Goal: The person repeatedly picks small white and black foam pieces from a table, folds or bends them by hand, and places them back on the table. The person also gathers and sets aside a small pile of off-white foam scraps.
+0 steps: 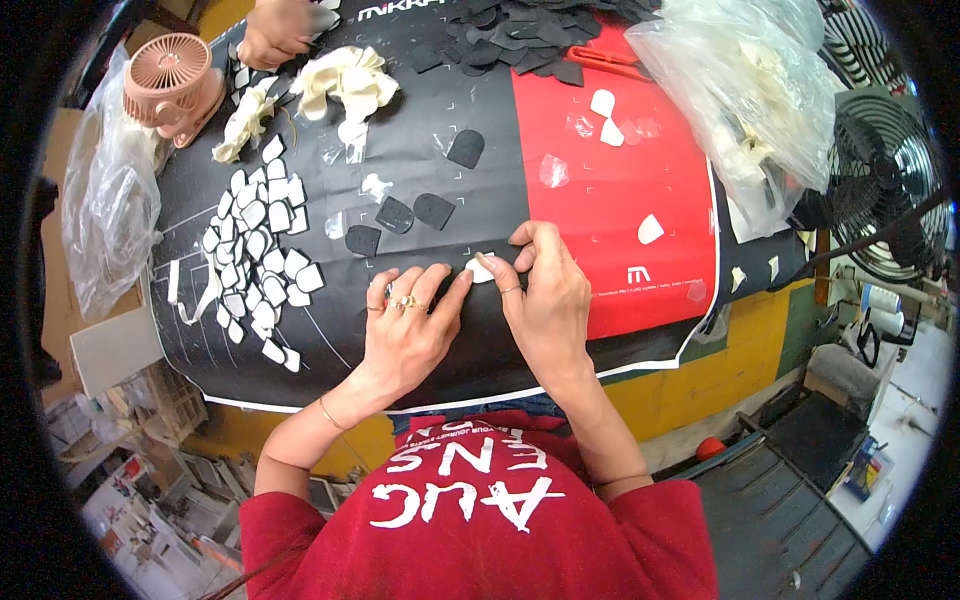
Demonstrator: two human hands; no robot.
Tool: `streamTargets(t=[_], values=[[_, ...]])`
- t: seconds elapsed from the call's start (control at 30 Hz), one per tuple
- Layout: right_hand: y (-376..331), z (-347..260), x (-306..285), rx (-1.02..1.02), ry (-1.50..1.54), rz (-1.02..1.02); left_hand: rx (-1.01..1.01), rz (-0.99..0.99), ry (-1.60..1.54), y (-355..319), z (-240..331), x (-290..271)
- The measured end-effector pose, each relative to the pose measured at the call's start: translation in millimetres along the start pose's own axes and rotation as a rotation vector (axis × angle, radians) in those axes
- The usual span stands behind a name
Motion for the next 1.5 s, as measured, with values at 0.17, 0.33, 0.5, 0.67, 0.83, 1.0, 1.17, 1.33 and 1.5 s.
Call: streamTargets(t=[0.17, 0.33, 0.5, 0.67, 0.83, 1.0, 1.17, 1.33, 1.5], values=[[5.8, 11.4, -7.8, 0.074, 0.092, 0.065, 0.011, -0.011, 0.035, 2.0, 0.9, 1.0], [2.9, 37.6, -46.7, 0.017, 0.162, 0.158, -0.057, -0.004, -0.010, -15.5, -10.3, -9.2], [-4.0, 80.6, -113.8, 0.130, -0.252, 0.401, -0.352, 0.036, 0.107, -58.0, -54.5, -38.7], [5.3, 93.6, -110.0, 0.112, -0.278, 0.286, -0.519, 0.210, 0.210, -70.3, -71.0, -55.6], [4.8, 64.2, -92.9, 0.139, 0.073, 0.204, -0.498, 0.217, -0.236, -40.1, -27.1, -49.9], [-37.0, -22.1, -81.7, -0.637, 0.096, 0.348, -0.459, 0.181, -0.841, -1.6, 15.2, -38.3], [-58.7, -42.9, -73.6, -0.876, 0.115, 0.277, -0.121, 0.296, -0.683, 8.7, 15.9, -62.4], [-53.5, -44.8, -60.1, -0.806, 0.193, 0.251, -0.042, 0.318, -0.365, 2.4, 15.2, -70.0], [-38.1, -38.0, -47.0, -0.559, 0.130, 0.090, -0.083, 0.192, -0.362, 1.0, 6.5, -57.1]])
Point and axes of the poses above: each hand's wrist, its own y-axis towards the middle knuckle, its own x-axis out of the palm, z = x × y, the point moved 5 cm from there along y, towards the middle knuckle, and after that the axes turned 4 degrees about -x, right-handed, at the moved point
